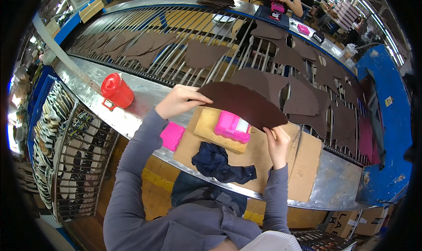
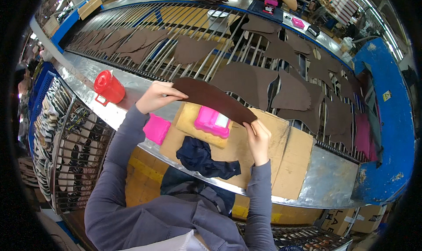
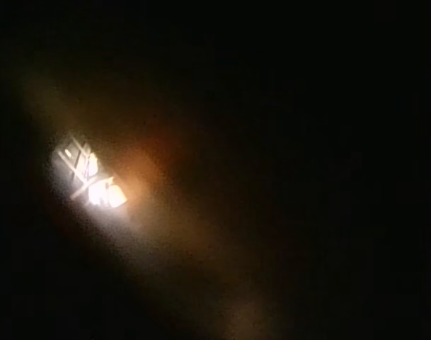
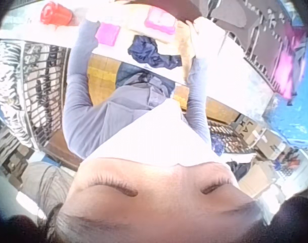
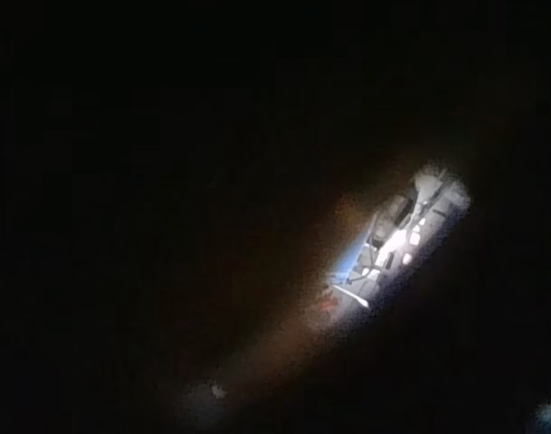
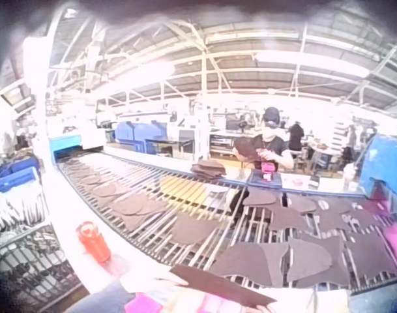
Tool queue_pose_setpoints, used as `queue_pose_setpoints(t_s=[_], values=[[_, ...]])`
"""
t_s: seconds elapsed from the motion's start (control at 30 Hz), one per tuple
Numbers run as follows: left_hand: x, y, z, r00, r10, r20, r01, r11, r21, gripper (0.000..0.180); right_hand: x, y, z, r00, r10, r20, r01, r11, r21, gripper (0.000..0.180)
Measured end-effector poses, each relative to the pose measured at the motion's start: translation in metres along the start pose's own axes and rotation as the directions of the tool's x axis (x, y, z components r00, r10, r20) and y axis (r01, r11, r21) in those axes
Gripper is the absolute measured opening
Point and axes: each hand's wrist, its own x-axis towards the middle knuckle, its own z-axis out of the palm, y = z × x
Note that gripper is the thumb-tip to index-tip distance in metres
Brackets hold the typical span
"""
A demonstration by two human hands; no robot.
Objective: The person picks up brown material pieces from a conveyor belt, briefly inspects them, and places them onto a cardboard surface. The person repeats this process continuously throughout the clip.
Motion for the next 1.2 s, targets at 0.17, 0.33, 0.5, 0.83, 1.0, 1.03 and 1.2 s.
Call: queue_pose_setpoints(t_s=[0.17,0.33,0.5,0.83,1.0,1.03,1.2], values=[[0.043,0.003,0.034,0.959,0.236,0.158,-0.227,0.971,-0.073,0.026,-0.050,0.048,-0.004,0.977,0.129,-0.173,-0.138,0.990,-0.041,0.011],[0.079,0.023,0.056,0.908,0.261,0.328,-0.250,0.965,-0.078,0.028,-0.067,0.059,-0.032,0.935,0.285,-0.212,-0.282,0.958,0.044,0.013],[0.106,0.041,0.087,0.851,0.273,0.448,-0.275,0.959,-0.061,0.027,-0.073,0.052,-0.098,0.940,0.172,-0.296,-0.220,0.965,-0.139,0.015],[0.174,0.087,0.122,0.796,0.467,0.386,-0.552,0.821,0.145,0.028,-0.014,-0.041,-0.208,0.914,-0.047,-0.403,-0.061,0.966,-0.251,0.032],[0.235,0.086,0.099,0.689,0.691,0.216,-0.675,0.505,0.538,0.014,0.041,-0.059,-0.222,0.984,-0.080,-0.159,0.008,0.912,-0.411,0.022],[0.250,0.086,0.088,0.666,0.712,0.223,-0.660,0.423,0.621,0.008,0.054,-0.061,-0.218,0.994,-0.030,-0.107,-0.013,0.924,-0.382,0.020],[0.304,0.073,0.048,0.560,0.747,0.359,-0.620,0.090,0.779,0.003,0.114,-0.021,-0.147,0.984,0.180,0.012,-0.176,0.972,-0.153,0.029]])
